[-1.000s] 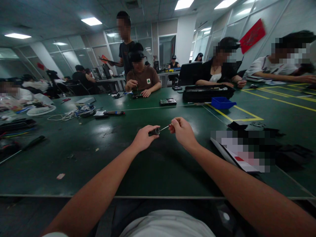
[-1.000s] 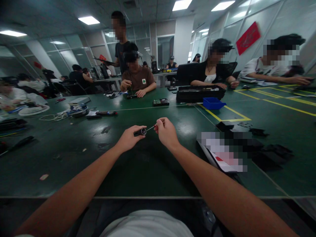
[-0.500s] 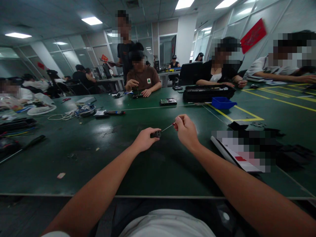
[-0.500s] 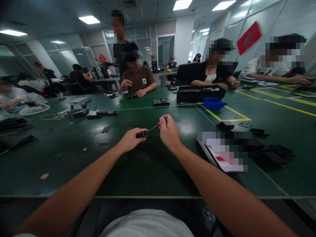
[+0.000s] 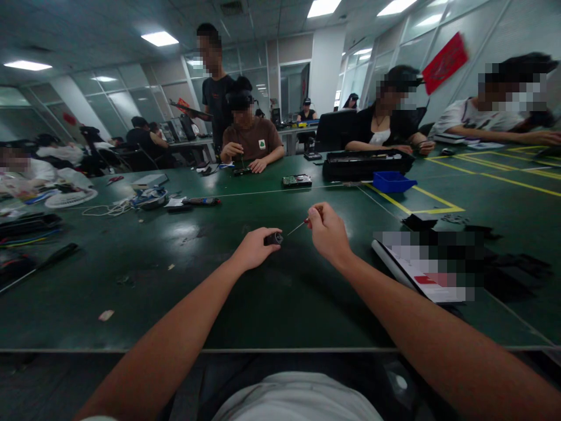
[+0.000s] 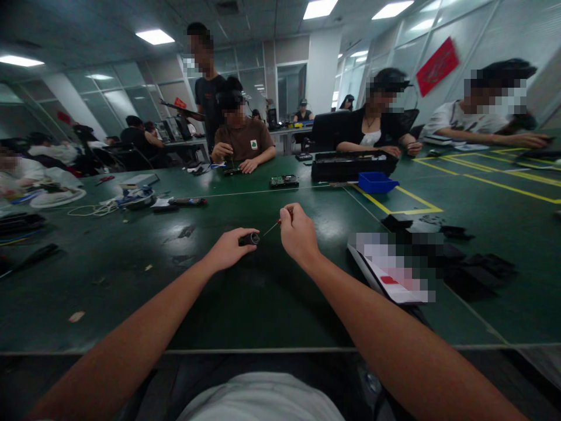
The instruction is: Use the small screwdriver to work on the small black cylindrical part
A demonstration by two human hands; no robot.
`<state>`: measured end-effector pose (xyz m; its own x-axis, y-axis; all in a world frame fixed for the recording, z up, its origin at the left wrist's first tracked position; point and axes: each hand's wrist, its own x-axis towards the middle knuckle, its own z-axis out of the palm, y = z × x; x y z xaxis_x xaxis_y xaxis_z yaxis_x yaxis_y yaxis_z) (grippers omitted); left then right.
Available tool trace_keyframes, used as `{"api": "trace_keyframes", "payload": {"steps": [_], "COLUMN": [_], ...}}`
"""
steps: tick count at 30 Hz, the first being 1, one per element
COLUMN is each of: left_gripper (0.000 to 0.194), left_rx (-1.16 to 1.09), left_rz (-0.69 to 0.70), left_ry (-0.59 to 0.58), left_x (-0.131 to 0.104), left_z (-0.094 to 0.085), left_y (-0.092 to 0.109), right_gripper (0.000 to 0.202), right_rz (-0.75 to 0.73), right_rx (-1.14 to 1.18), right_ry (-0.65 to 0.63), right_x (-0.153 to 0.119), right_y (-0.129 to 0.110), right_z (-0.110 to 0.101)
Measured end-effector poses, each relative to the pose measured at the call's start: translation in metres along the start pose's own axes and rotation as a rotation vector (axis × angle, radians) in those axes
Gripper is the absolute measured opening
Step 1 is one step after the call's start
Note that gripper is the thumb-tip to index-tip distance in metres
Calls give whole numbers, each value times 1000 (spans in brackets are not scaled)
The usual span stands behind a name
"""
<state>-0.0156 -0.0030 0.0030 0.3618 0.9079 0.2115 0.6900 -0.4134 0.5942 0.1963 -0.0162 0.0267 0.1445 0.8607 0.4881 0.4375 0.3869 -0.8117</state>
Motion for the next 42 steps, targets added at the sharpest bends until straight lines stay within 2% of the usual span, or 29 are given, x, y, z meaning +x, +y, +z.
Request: {"api": "trace_keyframes", "payload": {"steps": [3,9,17,24,29,33,36,38,42], "left_gripper": [45,44,43,40,40,36,32,38,42], "left_rx": [11,19,25,-65,-93,32,184,314,542], "left_rz": [9,49,17,-39,-134,-133,-58,-18,-5], "left_ry": [7,-6,-10,70,134,118,41,3,-114], "left_x": [1,0,0,2,4,4,6,10,15], "left_z": [-1,-1,-2,-2,-4,-2,4,9,15], "left_y": [0,4,3,-2,0,2,2,3,5], "right_gripper": [20,21,19,19,20,21,22,22,22], "right_rz": [-24,-41,-8,5,-5,-13,-14,-16,-26], "right_rx": [41,67,-37,-35,-25,-31,-35,-33,-35], "right_ry": [-4,-96,-58,-23,-20,-26,-35,-40,-41], "right_x": [0,-1,0,0,0,0,-1,-1,-1], "right_y": [2,4,1,-2,-1,-1,-2,-1,-1], "right_z": [1,4,1,-1,0,1,1,1,1]}}
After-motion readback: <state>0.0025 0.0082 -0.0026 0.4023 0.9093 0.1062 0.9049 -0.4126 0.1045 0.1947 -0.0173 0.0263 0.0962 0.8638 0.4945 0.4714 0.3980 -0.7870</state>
